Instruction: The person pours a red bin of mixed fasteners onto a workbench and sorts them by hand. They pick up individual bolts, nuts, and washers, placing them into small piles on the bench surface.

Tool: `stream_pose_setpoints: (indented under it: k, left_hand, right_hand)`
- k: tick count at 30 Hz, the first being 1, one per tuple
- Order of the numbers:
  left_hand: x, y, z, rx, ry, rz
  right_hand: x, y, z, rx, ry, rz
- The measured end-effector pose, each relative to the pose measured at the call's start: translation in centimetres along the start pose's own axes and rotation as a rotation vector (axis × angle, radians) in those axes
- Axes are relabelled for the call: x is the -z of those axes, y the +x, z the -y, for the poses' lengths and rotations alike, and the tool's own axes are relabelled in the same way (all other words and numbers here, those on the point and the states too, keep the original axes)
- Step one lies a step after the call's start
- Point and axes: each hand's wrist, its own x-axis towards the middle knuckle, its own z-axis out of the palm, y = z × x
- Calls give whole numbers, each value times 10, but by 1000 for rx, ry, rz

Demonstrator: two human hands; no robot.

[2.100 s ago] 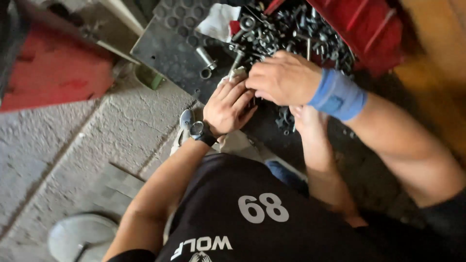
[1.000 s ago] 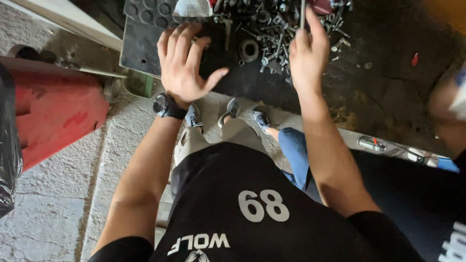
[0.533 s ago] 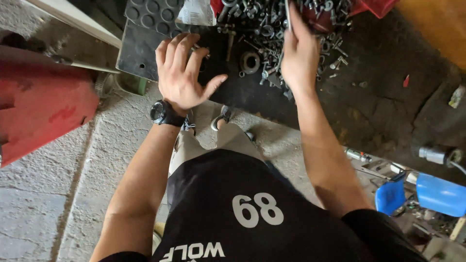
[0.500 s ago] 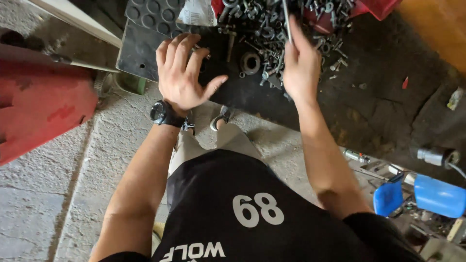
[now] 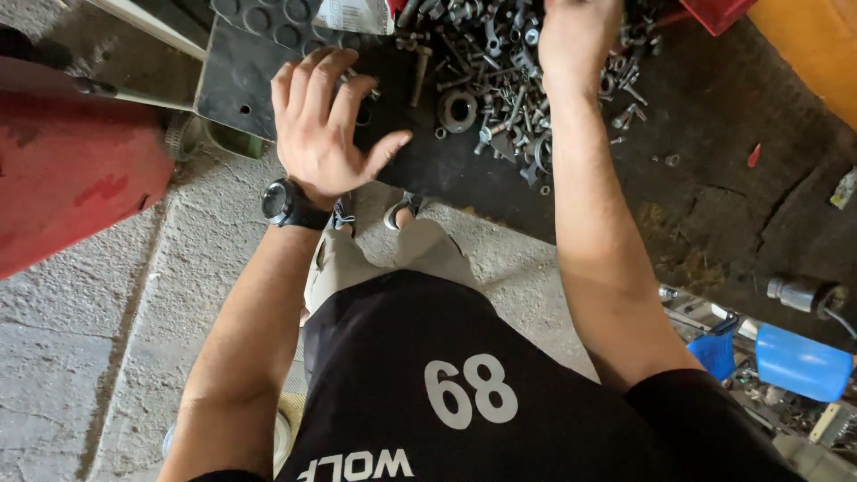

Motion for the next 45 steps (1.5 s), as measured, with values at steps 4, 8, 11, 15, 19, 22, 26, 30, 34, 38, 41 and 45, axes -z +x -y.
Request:
stream_pose_setpoints:
  k: [4, 8, 11, 15, 19, 22, 26, 30, 34, 38, 41, 45]
  left_hand:
    - [1, 1, -2, 14, -10, 5]
    - [2, 2, -1, 16, 7, 10]
    - [4, 0, -2, 29, -4, 46]
    - [1, -1, -1, 20, -1, 42]
    - [0, 0, 0, 8, 1, 21]
    - [1, 1, -2, 13, -6, 20]
    - [0, -2, 0, 28, -3, 29]
    - [2, 0, 1, 26, -4, 36]
    - [2, 0, -1, 13, -4, 31]
    - [1, 1, 0, -7, -2, 23]
    - [1, 0, 1, -24, -20, 20]
    - [-1, 0, 1, -8, -17, 16]
  right_hand:
    - [22, -29, 66, -95, -196, 381]
    - [69, -74, 98, -398, -169, 439]
    - [85, -90, 75, -615, 249, 283]
    - [63, -55, 11, -507, 277, 51]
    - [29, -10, -64, -234, 116, -52]
    - [35, -23, 3, -134, -199, 222]
    - [71, -69, 83, -228, -143, 375]
    - [105, -101, 86, -502, 58, 359]
    - [97, -77, 50, -306, 64, 237]
    - [67, -26, -40, -73, 98, 67]
    - [65, -15, -71, 57, -283, 23]
    - [73, -41, 12, 2, -470, 220]
